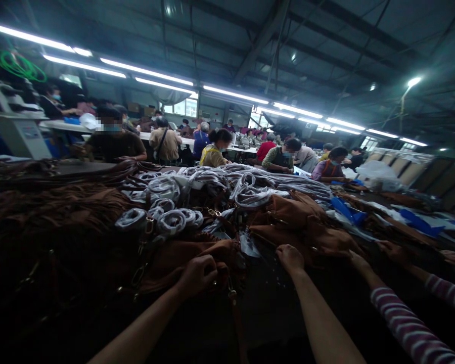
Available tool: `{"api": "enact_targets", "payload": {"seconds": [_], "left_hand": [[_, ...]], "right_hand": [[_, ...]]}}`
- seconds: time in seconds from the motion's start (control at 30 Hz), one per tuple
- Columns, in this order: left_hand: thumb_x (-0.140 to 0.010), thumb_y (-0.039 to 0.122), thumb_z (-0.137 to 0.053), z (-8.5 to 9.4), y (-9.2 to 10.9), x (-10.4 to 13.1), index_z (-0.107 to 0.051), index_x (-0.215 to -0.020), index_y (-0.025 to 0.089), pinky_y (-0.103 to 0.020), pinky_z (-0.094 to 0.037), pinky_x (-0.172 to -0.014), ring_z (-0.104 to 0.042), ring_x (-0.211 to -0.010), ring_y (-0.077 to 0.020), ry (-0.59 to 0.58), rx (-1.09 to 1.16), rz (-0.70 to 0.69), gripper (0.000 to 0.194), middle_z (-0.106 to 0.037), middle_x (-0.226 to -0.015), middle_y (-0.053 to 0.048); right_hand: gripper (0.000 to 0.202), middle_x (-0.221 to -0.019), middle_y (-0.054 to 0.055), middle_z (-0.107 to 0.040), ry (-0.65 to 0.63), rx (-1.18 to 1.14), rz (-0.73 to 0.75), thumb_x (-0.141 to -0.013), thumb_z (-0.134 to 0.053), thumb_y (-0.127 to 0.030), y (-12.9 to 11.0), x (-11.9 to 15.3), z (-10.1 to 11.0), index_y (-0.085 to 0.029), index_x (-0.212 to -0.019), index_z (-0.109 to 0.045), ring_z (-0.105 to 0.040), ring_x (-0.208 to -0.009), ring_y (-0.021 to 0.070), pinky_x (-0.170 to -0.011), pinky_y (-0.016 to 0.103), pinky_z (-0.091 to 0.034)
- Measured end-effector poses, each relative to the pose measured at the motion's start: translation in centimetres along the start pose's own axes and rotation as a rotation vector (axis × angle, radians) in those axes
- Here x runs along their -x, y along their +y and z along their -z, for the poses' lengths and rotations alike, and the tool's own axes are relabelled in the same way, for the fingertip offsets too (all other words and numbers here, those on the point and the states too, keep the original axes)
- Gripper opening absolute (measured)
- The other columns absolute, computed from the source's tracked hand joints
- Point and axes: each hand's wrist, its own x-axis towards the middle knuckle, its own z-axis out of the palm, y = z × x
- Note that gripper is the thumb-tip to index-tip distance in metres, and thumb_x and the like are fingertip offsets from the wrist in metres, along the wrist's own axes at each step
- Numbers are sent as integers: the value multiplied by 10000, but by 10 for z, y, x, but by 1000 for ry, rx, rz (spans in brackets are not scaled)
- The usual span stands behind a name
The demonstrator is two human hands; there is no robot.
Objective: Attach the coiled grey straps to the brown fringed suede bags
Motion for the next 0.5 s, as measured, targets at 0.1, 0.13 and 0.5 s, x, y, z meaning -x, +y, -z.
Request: {"api": "enact_targets", "payload": {"seconds": [0.1, 0.13, 0.5], "left_hand": [[-732, 204, -592, 1, 1, 0, -591, -726, 176, -233, -373, -651, -563, -728, -143, -5, -2, 11, 29, -639, -758, -5], [-733, 204, -590, 1, 2, 0, -595, -726, 176, -234, -374, -651, -564, -729, -145, -7, -1, 17, 30, -641, -762, -10], [-736, 224, -597, -3, -5, 1, -575, -707, 169, -222, -331, -598, -527, -664, -124, 1, 3, 8, 66, -618, -719, 2]], "right_hand": [[245, -935, 62, -714, 30, -19, 16, -823, -527, -339, 4, 2, 4, -247, -888, -744, -654, -862, 217, -720, 283, -444], [247, -946, 57, -713, 39, -29, 24, -828, -523, -347, 5, 2, 6, -248, -886, -743, -652, -868, 215, -729, 283, -444], [243, -891, 54, -699, 119, -127, 128, -841, -483, -333, 10, -1, 24, -210, -829, -693, -635, -827, 199, -743, 279, -422]]}}
